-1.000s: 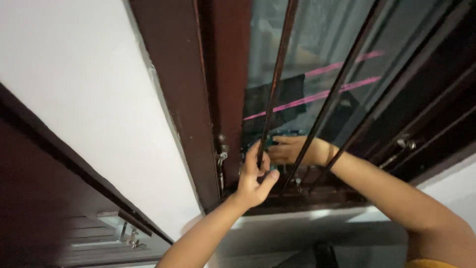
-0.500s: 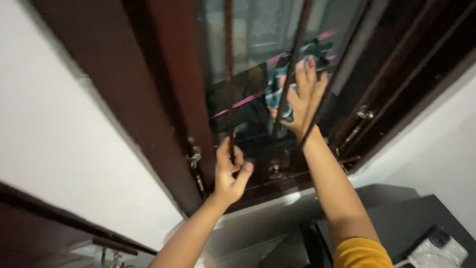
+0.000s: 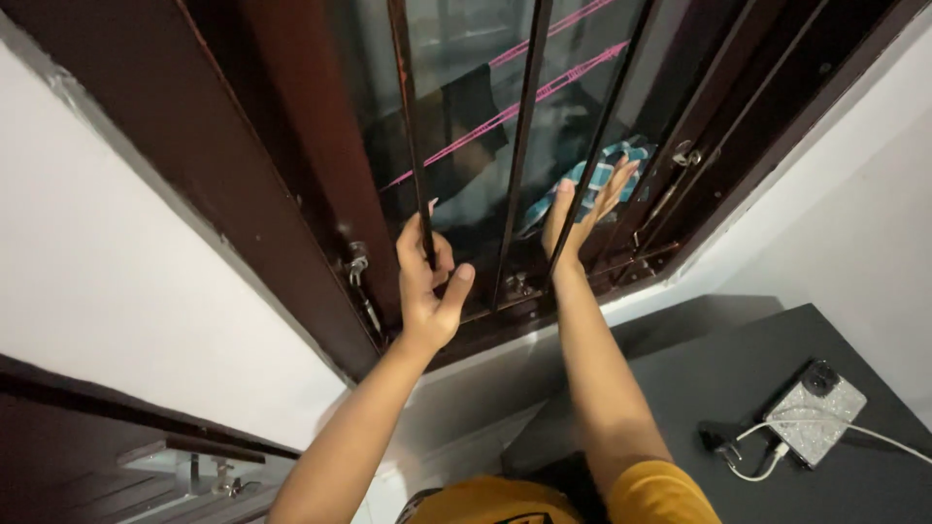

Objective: Cleaning a window and its frame with a cloth.

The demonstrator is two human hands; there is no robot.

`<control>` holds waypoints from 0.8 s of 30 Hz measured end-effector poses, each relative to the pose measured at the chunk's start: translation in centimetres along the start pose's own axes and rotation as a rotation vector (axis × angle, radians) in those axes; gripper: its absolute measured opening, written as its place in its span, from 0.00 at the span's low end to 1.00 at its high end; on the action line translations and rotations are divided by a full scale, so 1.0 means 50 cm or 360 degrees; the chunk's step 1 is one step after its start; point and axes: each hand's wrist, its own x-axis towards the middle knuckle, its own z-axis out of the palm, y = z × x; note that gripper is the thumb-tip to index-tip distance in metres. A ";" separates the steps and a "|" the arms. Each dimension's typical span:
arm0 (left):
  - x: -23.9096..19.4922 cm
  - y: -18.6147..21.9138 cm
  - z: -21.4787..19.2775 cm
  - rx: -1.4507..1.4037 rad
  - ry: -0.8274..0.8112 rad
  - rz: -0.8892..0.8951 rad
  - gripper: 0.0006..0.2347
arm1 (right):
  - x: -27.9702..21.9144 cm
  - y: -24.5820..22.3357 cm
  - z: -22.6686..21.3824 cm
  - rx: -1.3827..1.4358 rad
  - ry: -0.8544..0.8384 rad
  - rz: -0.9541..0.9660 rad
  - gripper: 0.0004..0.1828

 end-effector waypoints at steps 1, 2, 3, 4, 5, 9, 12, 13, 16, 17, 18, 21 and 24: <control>-0.004 -0.003 -0.001 0.0000 0.0003 -0.0006 0.32 | -0.009 -0.005 -0.008 -0.0002 -0.0006 0.0002 0.47; -0.007 -0.006 -0.002 0.0036 0.0004 -0.0019 0.32 | -0.017 -0.010 -0.016 -0.0026 -0.0116 -0.0188 0.47; -0.005 -0.010 -0.003 0.0073 0.0007 -0.0022 0.31 | -0.019 -0.016 -0.018 -0.0043 -0.0222 -0.0385 0.48; -0.004 -0.011 -0.003 0.0075 0.0012 -0.0018 0.31 | -0.020 -0.012 -0.020 -0.0038 -0.0223 -0.0390 0.48; -0.002 -0.012 -0.003 0.0095 0.0014 0.0014 0.32 | -0.020 -0.008 -0.022 -0.0167 -0.0388 -0.0746 0.48; -0.008 -0.014 0.000 0.0063 0.0017 0.0019 0.32 | 0.006 0.082 -0.018 -0.1080 -0.0898 -0.1450 0.41; -0.003 -0.040 -0.005 0.0100 0.0027 -0.0001 0.31 | 0.085 0.003 0.013 0.0573 -0.0805 -0.0179 0.45; -0.008 -0.039 -0.007 0.0124 0.0035 -0.0008 0.31 | 0.126 -0.039 0.007 0.0594 -0.0818 -0.0168 0.45; -0.018 -0.038 -0.012 0.0231 -0.0021 0.0114 0.32 | 0.207 -0.119 -0.004 0.0122 -0.0398 -0.0861 0.39; -0.012 -0.039 -0.012 0.0176 -0.0037 0.0078 0.32 | 0.214 -0.125 0.002 0.0055 -0.0265 -0.0996 0.38; -0.007 -0.038 -0.013 0.0121 -0.0053 0.0043 0.32 | 0.219 -0.132 0.008 -0.0012 -0.0129 -0.1127 0.36; -0.017 -0.039 -0.015 0.0184 -0.0064 0.0090 0.32 | 0.154 -0.105 -0.008 0.0102 -0.0157 -0.0893 0.31; -0.012 -0.020 -0.013 0.0128 -0.0068 0.0031 0.32 | 0.097 -0.096 -0.048 0.0271 -0.0252 -0.0563 0.26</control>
